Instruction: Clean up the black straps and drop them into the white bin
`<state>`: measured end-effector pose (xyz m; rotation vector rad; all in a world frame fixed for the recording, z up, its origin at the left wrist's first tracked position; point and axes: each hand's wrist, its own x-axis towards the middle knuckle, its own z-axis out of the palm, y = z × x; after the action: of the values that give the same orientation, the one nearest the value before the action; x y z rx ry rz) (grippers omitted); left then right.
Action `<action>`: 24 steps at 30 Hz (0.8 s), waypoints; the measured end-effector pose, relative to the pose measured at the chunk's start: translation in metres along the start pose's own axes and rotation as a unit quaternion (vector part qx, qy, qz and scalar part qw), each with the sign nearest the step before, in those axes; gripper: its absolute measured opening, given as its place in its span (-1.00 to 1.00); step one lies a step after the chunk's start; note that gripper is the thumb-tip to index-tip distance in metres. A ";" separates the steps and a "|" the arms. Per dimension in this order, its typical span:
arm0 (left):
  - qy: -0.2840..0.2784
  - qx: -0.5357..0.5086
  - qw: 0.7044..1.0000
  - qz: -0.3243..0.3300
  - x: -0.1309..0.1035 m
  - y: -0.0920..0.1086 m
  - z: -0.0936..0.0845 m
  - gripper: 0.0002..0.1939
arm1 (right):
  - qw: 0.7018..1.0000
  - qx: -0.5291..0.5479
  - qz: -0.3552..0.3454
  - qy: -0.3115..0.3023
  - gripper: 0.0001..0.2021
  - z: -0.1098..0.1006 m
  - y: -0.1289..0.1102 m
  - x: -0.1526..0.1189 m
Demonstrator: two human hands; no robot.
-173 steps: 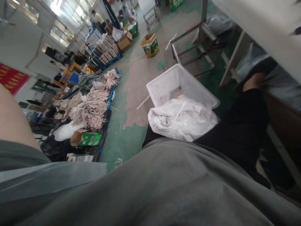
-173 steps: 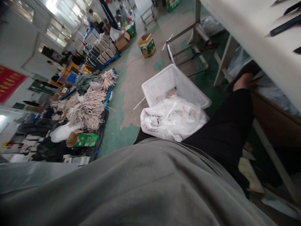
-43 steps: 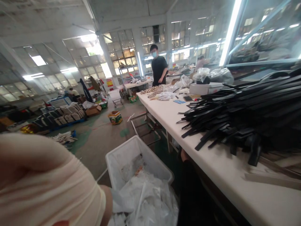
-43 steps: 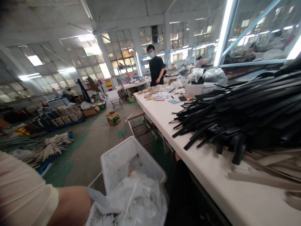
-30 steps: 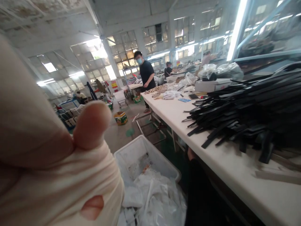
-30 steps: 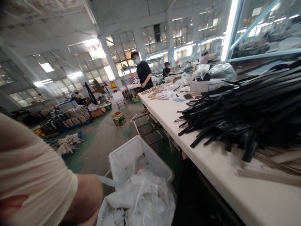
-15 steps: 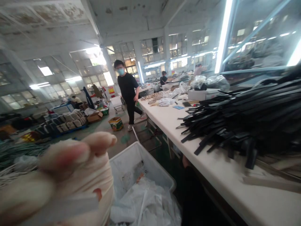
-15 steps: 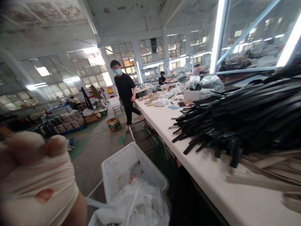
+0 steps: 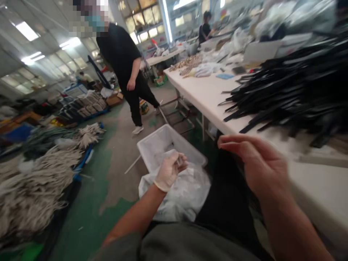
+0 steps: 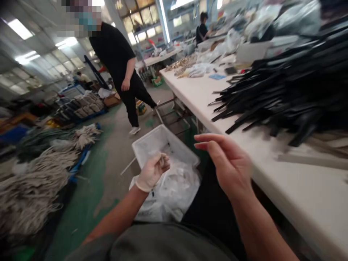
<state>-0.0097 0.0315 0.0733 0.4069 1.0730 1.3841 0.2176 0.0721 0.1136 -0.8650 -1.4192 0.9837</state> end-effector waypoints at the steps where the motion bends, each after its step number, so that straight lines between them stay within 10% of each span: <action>1: 0.002 0.005 1.000 -0.016 0.004 -0.008 -0.007 -0.60 | 0.997 0.017 0.062 -0.053 -0.65 0.016 0.019 -0.008; 6: -0.064 0.099 0.989 -0.088 -0.003 -0.046 -0.041 -0.50 | 0.874 0.127 0.354 -0.309 -0.35 0.064 0.112 -0.054; 11: -0.147 0.188 0.955 -0.177 -0.024 -0.073 -0.055 -0.51 | 0.785 0.204 0.433 -0.393 -0.29 0.082 0.131 -0.076; 24: -0.122 0.183 0.963 -0.158 -0.015 -0.074 -0.071 -0.42 | 0.886 0.143 0.347 -0.272 -0.41 0.098 0.134 -0.035</action>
<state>-0.0197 -0.0225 -0.0147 0.6280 1.1332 0.8275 0.1188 0.0820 -0.0233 -0.9299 -1.3699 2.0593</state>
